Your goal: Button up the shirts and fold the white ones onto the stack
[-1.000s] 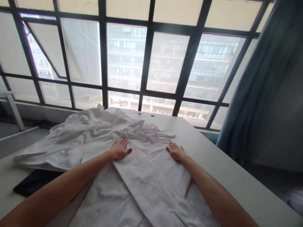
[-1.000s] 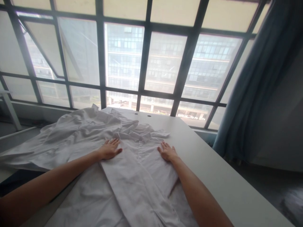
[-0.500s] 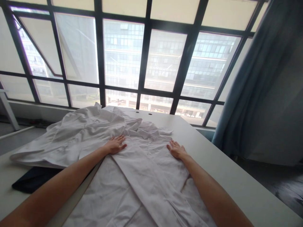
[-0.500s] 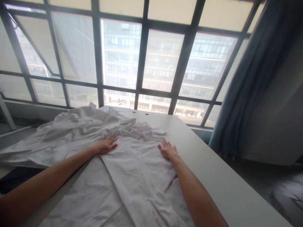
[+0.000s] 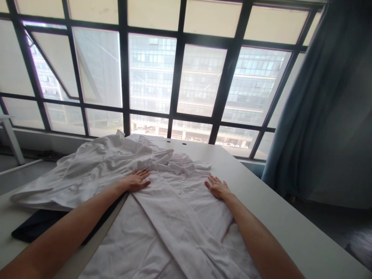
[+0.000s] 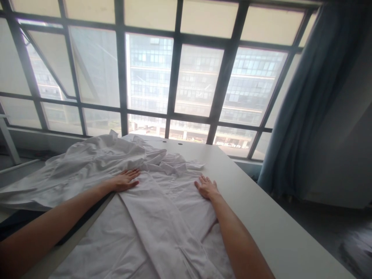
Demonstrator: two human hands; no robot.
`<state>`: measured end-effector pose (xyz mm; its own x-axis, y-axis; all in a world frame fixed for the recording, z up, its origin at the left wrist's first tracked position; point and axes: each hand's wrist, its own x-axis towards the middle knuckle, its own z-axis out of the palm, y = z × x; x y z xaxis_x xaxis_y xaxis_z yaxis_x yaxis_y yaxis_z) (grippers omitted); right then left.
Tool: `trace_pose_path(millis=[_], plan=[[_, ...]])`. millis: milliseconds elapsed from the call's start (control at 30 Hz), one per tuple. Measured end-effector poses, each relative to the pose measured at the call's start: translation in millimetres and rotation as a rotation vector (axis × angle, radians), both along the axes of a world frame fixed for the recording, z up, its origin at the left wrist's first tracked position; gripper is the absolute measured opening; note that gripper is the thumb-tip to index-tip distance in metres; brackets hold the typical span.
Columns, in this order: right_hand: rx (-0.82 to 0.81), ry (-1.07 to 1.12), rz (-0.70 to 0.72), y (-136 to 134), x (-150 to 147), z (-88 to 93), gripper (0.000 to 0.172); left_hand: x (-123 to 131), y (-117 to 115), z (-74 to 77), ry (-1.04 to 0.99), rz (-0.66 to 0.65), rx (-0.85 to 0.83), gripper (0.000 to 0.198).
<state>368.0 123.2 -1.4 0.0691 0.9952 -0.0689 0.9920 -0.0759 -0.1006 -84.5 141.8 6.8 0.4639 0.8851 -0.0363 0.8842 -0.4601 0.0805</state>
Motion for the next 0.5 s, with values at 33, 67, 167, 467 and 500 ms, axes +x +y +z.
trace_pose_path(millis=[33,67,167,467,500], plan=[[0.002,0.000,0.000,1.1,0.8,-0.1,0.069,0.5,0.3,0.6,-0.003,0.011,0.003,0.080],[0.005,-0.003,0.003,1.9,1.1,-0.2,0.069,1.8,0.5,1.4,-0.006,0.022,0.008,0.078],[0.038,-0.031,0.022,2.3,-0.5,0.5,0.067,10.8,0.5,4.9,-0.009,0.055,0.036,0.076],[0.018,0.022,0.028,-4.9,-2.7,3.5,0.063,37.3,-6.7,0.6,-0.060,-0.011,0.025,0.070],[0.025,0.037,0.031,-3.4,-1.4,3.7,0.062,37.1,-3.5,1.5,-0.079,-0.015,0.021,0.068]])
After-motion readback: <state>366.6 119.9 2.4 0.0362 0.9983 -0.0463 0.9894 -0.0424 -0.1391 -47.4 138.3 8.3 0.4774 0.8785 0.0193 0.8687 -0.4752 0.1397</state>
